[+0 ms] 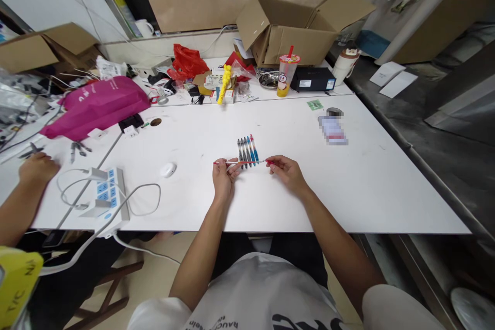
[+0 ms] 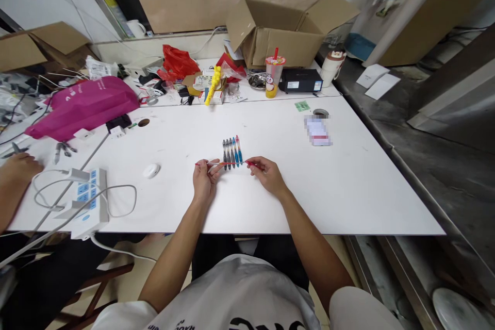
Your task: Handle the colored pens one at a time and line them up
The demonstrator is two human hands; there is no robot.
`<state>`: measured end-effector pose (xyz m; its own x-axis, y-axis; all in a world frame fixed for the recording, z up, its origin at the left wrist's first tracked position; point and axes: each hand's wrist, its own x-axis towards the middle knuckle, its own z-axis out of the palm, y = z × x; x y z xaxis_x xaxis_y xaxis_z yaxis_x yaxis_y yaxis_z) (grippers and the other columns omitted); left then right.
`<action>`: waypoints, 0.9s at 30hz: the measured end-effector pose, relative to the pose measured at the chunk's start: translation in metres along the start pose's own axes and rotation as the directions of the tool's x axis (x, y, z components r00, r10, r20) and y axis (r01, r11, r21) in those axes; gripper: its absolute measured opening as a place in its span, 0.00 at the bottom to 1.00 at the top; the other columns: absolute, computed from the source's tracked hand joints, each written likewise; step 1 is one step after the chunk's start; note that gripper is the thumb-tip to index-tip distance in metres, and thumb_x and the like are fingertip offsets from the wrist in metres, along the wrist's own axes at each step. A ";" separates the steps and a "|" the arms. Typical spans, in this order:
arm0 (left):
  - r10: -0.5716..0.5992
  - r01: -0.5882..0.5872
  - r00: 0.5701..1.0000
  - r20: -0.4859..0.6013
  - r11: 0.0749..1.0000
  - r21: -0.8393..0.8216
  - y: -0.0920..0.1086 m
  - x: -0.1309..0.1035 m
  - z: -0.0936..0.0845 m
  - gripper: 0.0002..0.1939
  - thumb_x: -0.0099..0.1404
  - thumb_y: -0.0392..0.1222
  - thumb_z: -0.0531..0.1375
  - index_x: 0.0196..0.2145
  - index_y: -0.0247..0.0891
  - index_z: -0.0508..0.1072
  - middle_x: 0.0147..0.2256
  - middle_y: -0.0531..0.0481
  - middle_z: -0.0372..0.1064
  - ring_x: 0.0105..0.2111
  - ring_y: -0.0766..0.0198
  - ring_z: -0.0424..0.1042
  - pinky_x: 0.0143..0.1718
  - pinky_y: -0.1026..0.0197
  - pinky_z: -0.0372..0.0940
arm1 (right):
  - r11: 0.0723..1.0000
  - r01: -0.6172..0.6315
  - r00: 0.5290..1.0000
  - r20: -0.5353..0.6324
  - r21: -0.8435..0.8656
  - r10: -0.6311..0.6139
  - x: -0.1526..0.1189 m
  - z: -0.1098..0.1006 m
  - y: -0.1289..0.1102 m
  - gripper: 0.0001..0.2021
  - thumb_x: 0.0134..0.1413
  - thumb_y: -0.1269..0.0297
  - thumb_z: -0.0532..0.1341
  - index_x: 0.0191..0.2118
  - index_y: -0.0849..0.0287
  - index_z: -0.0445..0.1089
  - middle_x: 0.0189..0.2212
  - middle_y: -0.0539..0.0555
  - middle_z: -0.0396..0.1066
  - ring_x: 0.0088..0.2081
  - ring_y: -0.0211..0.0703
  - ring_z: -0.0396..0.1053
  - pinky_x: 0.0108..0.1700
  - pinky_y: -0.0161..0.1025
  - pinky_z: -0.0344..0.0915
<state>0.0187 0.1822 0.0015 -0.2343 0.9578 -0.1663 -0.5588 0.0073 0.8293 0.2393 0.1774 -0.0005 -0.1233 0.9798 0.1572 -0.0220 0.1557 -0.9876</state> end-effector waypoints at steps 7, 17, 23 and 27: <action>0.000 0.000 1.000 0.005 1.000 -0.001 -0.001 0.001 -0.001 0.22 0.66 0.59 0.65 0.41 0.40 0.64 0.40 0.44 0.79 0.36 0.60 0.83 0.26 0.68 0.70 | 0.996 0.023 1.000 0.005 -0.090 -0.022 0.000 0.002 -0.003 0.12 0.58 0.55 0.67 0.44 0.55 0.78 0.41 0.56 0.79 0.43 0.47 0.74 0.47 0.47 0.70; -0.009 0.009 1.000 -0.004 1.000 -0.001 0.000 0.001 -0.002 0.21 0.67 0.59 0.64 0.40 0.40 0.64 0.40 0.44 0.79 0.36 0.59 0.83 0.27 0.68 0.70 | 0.995 -0.043 0.999 0.011 -0.087 0.044 0.000 -0.001 -0.008 0.19 0.63 0.46 0.59 0.37 0.58 0.76 0.24 0.50 0.67 0.27 0.40 0.61 0.31 0.40 0.60; -0.013 0.014 1.000 0.010 1.000 -0.027 0.000 0.000 -0.001 0.22 0.66 0.59 0.65 0.40 0.40 0.64 0.39 0.45 0.79 0.35 0.60 0.83 0.25 0.69 0.69 | 0.997 -0.073 0.996 -0.045 -0.008 0.073 0.001 0.001 -0.008 0.14 0.59 0.49 0.62 0.40 0.55 0.70 0.24 0.46 0.60 0.25 0.37 0.54 0.27 0.36 0.53; -0.005 0.002 0.998 0.059 0.999 0.051 0.002 -0.004 0.004 0.24 0.64 0.62 0.65 0.41 0.41 0.62 0.38 0.46 0.80 0.35 0.58 0.83 0.23 0.69 0.68 | 0.977 -0.111 0.994 -0.041 -0.185 0.105 -0.002 0.008 -0.009 0.17 0.57 0.47 0.65 0.38 0.57 0.76 0.22 0.46 0.56 0.25 0.37 0.52 0.27 0.37 0.53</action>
<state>0.0215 0.1799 0.0056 -0.1843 0.9731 -0.1383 -0.5177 0.0235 0.8552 0.2322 0.1734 0.0086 -0.0844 0.9951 0.0523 0.1754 0.0665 -0.9822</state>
